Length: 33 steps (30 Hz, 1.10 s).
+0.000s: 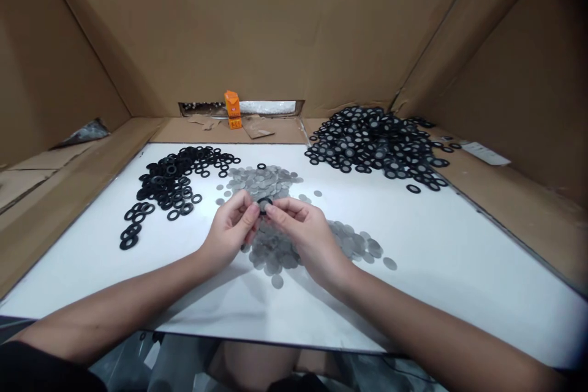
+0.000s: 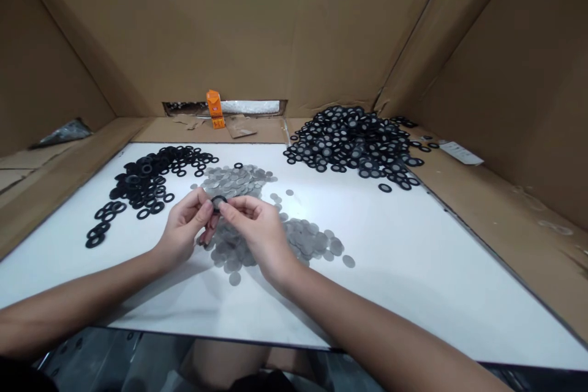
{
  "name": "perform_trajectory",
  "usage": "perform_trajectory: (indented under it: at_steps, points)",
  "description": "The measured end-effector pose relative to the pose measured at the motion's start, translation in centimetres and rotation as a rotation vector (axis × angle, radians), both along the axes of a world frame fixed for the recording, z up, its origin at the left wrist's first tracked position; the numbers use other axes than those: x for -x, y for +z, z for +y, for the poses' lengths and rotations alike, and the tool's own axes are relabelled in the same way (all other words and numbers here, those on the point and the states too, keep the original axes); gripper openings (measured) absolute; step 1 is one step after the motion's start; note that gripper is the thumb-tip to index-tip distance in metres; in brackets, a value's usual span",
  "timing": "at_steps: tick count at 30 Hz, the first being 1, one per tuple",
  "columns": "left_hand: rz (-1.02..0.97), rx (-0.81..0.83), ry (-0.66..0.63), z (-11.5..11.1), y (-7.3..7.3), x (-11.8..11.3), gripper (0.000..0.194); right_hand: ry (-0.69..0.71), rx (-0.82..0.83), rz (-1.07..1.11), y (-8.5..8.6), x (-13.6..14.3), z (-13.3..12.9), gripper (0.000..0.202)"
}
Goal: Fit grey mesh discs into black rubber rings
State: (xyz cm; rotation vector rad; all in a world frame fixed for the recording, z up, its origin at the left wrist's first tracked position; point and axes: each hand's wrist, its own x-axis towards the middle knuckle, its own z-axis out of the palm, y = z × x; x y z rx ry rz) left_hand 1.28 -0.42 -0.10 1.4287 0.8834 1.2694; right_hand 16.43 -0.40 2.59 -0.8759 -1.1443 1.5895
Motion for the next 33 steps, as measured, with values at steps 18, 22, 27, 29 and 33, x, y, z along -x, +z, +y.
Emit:
perform_trajectory:
  at_steps: [18,22,27,29,33]
  points:
    - [0.391,-0.29,0.063,0.7,0.8,1.1,0.03,-0.057,-0.194,-0.3,0.3,-0.2,0.1,0.019]
    - [0.523,-0.445,0.222,0.5,0.3,0.9,0.023,-0.05,-0.172,-0.293,0.3,0.0,0.1,0.02]
    - [0.563,-0.49,0.344,0.5,0.6,0.5,0.022,-0.044,-0.152,-0.296,0.6,0.0,0.2,0.02]
    - [0.503,-0.391,0.251,0.6,0.9,0.5,0.026,-0.016,-0.164,-0.285,0.7,-0.1,0.3,0.02]
    - [0.331,-0.175,0.023,0.8,0.9,0.7,0.033,0.023,-0.183,-0.275,0.8,-0.5,0.5,0.018]
